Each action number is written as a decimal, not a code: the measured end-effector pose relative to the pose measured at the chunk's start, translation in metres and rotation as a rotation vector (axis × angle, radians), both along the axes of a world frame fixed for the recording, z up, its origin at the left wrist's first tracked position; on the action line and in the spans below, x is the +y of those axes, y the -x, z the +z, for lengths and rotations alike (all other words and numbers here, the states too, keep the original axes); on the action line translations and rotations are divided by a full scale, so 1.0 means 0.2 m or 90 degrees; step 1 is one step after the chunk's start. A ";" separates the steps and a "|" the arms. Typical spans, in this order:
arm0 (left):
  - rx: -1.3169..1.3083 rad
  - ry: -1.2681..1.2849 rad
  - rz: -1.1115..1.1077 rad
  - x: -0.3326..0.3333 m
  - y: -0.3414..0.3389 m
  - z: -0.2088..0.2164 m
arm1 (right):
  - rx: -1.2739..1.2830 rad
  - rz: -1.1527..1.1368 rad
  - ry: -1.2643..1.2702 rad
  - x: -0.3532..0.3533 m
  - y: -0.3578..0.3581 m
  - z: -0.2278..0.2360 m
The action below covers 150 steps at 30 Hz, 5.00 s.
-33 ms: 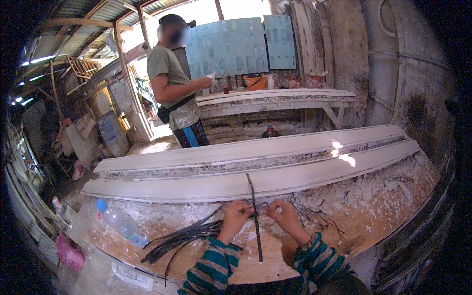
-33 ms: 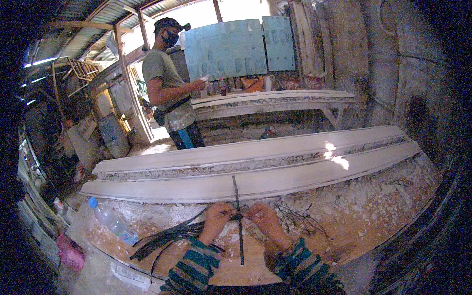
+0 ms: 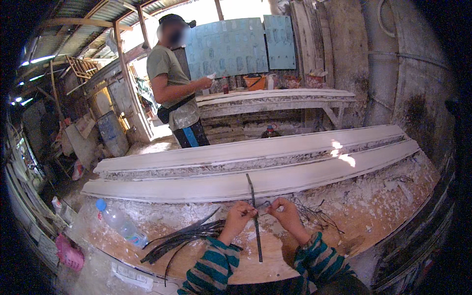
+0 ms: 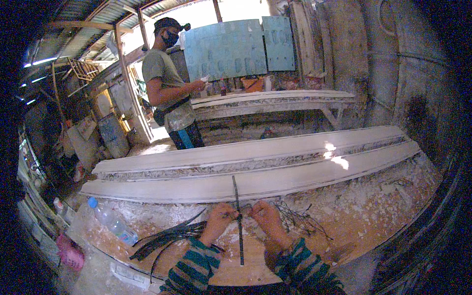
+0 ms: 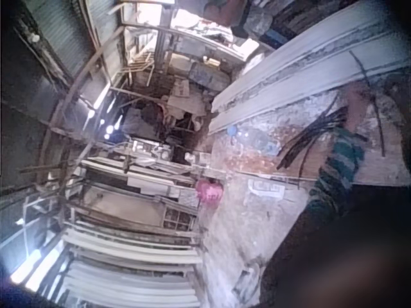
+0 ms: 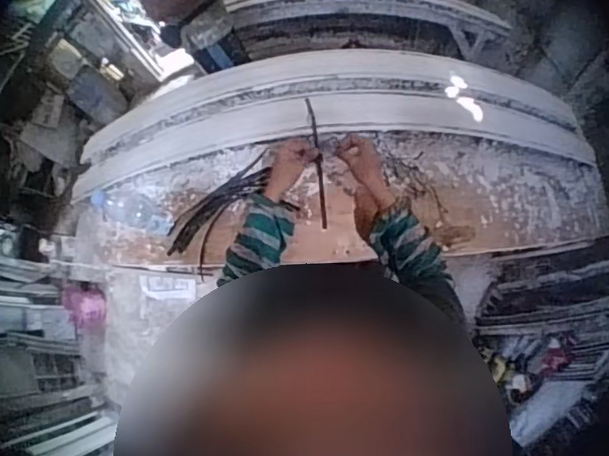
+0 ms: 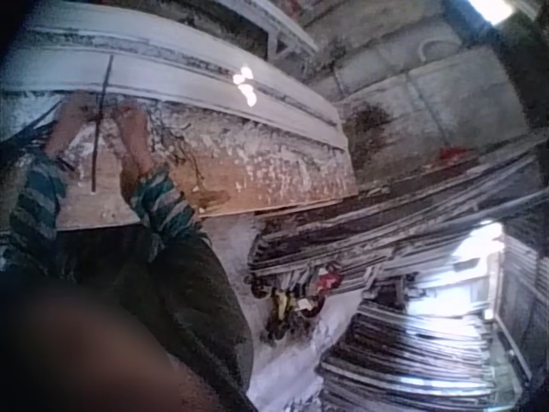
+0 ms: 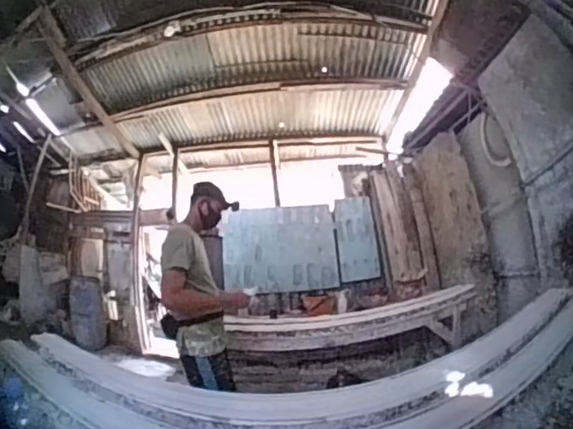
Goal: The person repeatedly strips the outer insulation from black cables by hand, peeling the sheath off and setting the stripped pieces aside. A coworker in the background handles a bag and works on a separate surface.
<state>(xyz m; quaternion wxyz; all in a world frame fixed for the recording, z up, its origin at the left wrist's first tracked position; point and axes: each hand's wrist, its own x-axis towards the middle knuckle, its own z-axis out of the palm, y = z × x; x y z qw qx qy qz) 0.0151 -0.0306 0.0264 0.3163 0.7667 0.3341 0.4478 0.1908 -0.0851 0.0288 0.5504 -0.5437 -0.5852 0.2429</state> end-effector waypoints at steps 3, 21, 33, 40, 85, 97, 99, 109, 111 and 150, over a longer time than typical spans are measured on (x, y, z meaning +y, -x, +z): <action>0.017 0.048 -0.215 -0.08 -0.05 0.00 | 0.017 -0.092 -0.027 0.04 -0.06 -0.01; -0.236 0.114 0.210 0.06 0.07 0.01 | -0.137 0.069 -0.117 -0.04 0.00 0.05; -0.050 -0.090 0.188 0.00 0.04 0.04 | -0.094 0.270 -0.102 -0.14 0.13 0.15; -0.038 0.130 -0.168 -0.06 -0.03 0.03 | -0.030 0.000 -0.139 -0.05 -0.01 0.11; -0.123 0.181 -0.214 -0.10 -0.02 0.08 | 0.019 -0.024 -0.085 -0.01 -0.02 0.06; 0.026 0.142 -0.292 -0.31 -0.12 0.12 | 0.020 -0.045 -0.035 0.09 -0.16 -0.09; 0.008 0.149 -0.285 -0.30 -0.13 0.11 | 0.018 -0.049 0.018 0.10 -0.16 -0.09; -0.160 0.271 -0.227 -0.08 0.00 0.05 | -0.134 -0.203 -0.173 0.09 -0.14 -0.05; -0.193 0.276 -0.171 -0.02 0.04 0.06 | -0.108 -0.148 -0.136 0.09 -0.15 -0.05; 0.082 -0.123 0.050 0.05 0.03 -0.05 | 0.129 -0.037 -0.299 -0.09 -0.37 0.25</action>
